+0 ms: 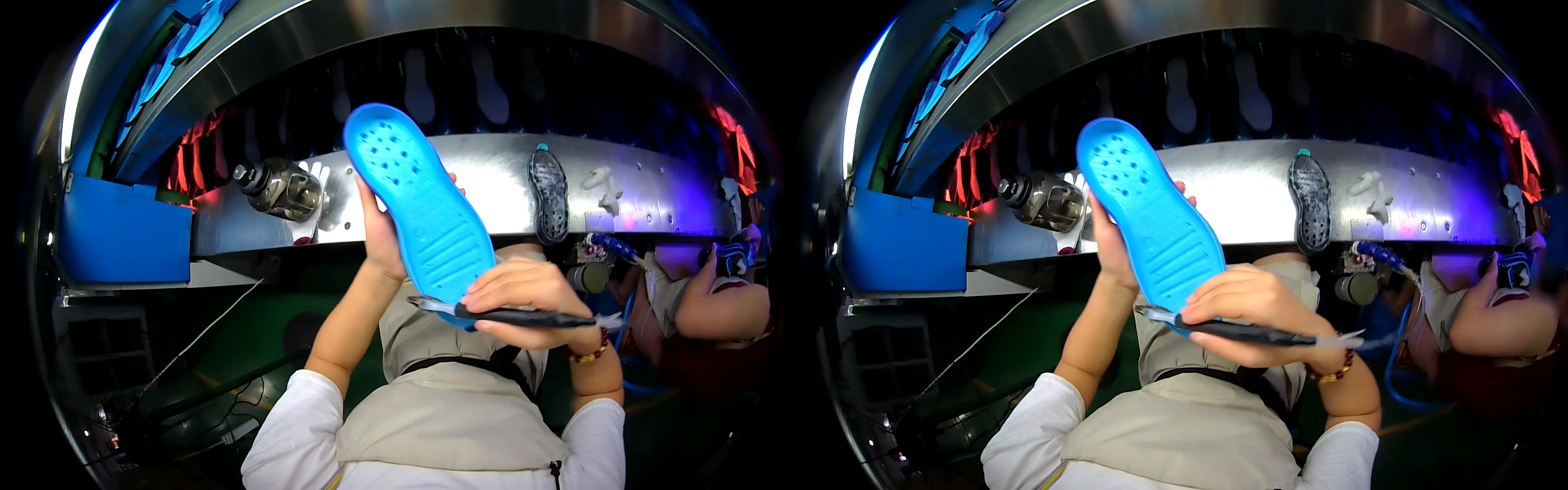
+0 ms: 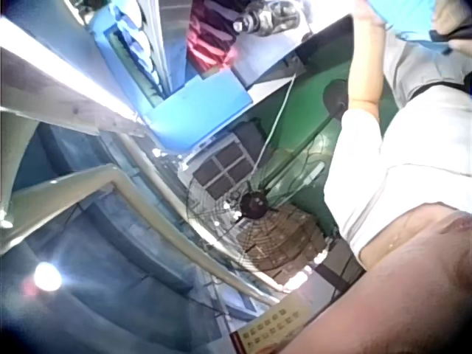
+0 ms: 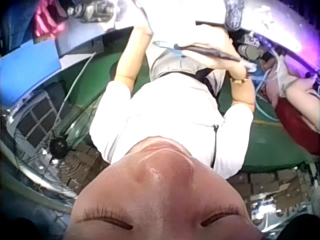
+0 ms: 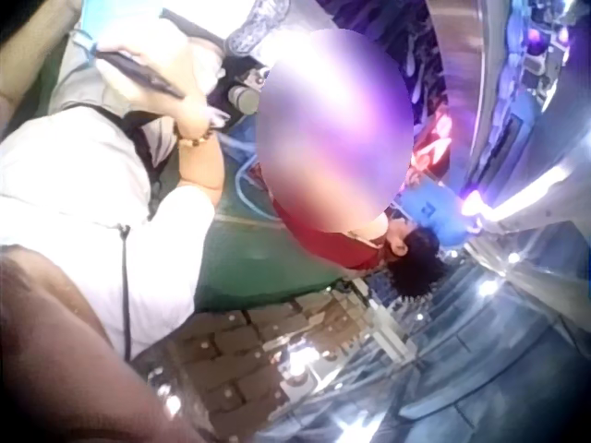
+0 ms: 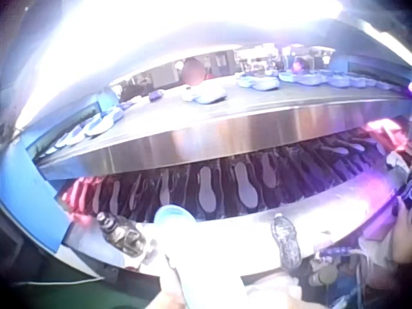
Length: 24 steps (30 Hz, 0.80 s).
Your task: The person applies a liquid from a container onto blue shoe soles using a brush, then places the soles onto a moving conveyor belt and takes new soles from an upper rack.
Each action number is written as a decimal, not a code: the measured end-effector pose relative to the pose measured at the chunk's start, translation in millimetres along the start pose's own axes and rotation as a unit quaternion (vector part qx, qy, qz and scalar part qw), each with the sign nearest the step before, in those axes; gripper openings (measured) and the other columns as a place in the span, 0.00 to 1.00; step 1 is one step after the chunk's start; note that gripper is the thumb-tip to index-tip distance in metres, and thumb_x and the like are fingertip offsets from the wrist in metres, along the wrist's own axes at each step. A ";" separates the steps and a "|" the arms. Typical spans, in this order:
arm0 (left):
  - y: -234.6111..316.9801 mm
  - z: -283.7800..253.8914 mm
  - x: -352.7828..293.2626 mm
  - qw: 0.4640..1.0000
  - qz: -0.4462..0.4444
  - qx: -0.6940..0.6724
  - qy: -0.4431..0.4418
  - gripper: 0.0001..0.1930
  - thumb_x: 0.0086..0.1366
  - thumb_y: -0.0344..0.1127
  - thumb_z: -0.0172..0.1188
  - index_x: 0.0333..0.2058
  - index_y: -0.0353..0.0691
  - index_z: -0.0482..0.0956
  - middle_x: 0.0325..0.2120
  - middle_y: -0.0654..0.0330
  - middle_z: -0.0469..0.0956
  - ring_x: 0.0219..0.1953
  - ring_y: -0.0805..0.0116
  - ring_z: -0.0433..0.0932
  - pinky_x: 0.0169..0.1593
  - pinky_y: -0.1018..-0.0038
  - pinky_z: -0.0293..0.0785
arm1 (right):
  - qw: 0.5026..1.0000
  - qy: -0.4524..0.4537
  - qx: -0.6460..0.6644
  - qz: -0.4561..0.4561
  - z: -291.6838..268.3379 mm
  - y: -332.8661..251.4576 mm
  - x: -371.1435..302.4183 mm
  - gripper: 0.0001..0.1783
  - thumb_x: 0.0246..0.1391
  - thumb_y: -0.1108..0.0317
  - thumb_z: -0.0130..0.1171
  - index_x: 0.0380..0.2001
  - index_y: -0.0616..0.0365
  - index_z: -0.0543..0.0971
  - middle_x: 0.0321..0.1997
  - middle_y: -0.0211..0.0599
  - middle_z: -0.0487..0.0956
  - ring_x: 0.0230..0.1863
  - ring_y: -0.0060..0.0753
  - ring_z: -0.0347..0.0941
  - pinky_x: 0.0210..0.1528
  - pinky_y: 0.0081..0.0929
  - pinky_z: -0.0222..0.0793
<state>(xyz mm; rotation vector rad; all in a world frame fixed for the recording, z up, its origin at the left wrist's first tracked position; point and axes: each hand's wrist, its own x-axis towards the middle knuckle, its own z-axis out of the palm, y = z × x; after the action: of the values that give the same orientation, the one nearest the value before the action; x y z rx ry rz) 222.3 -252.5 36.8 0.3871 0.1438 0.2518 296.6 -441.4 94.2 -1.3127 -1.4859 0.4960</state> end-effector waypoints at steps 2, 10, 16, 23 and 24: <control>9.2 1.9 -1.8 0.999 0.034 0.030 0.021 0.43 0.57 0.72 0.26 0.56 0.40 0.60 0.46 0.46 0.69 0.48 0.47 0.70 0.50 0.53 0.69 | 0.994 0.061 0.087 0.031 -10.5 14.8 -9.5 0.11 0.38 0.76 0.62 0.31 0.62 0.79 0.32 0.41 0.80 0.37 0.36 0.77 0.41 0.27 0.72; 22.7 17.7 1.5 0.997 0.039 0.052 -0.037 0.45 0.56 0.73 0.29 0.56 0.38 0.58 0.47 0.46 0.68 0.48 0.48 0.69 0.50 0.53 0.69 | 0.980 0.006 0.197 0.019 -7.5 30.6 -20.3 0.14 0.38 0.76 0.65 0.34 0.62 0.80 0.36 0.38 0.80 0.47 0.38 0.72 0.52 0.31 0.66; 17.4 33.5 -7.4 0.998 0.051 -0.013 -0.046 0.41 0.61 0.66 0.33 0.57 0.31 0.55 0.51 0.44 0.66 0.51 0.51 0.70 0.55 0.58 0.66 | 0.882 0.212 0.379 0.182 10.1 28.4 -19.8 0.13 0.45 0.79 0.58 0.37 0.68 0.77 0.41 0.48 0.78 0.42 0.32 0.75 0.47 0.25 0.69; -3.4 16.4 -13.2 0.988 0.059 0.142 0.019 0.34 0.62 0.53 0.38 0.59 0.33 0.53 0.55 0.41 0.61 0.54 0.43 0.65 0.55 0.46 0.62 | 0.975 0.194 0.093 0.059 26.7 5.1 -8.8 0.12 0.44 0.81 0.58 0.36 0.66 0.76 0.40 0.48 0.78 0.40 0.34 0.76 0.46 0.25 0.69; -4.1 15.4 -12.7 0.989 0.074 0.123 0.033 0.34 0.62 0.54 0.39 0.59 0.33 0.53 0.54 0.41 0.61 0.54 0.43 0.65 0.54 0.45 0.63 | 0.983 0.174 0.049 0.025 23.1 2.7 -7.1 0.12 0.43 0.81 0.58 0.35 0.66 0.76 0.39 0.48 0.78 0.40 0.35 0.76 0.45 0.25 0.70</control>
<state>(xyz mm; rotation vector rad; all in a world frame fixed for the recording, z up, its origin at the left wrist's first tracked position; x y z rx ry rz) 213.8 -265.1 50.4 0.6371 0.2128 0.3962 276.6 -439.6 80.5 -1.2868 -1.1282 0.3453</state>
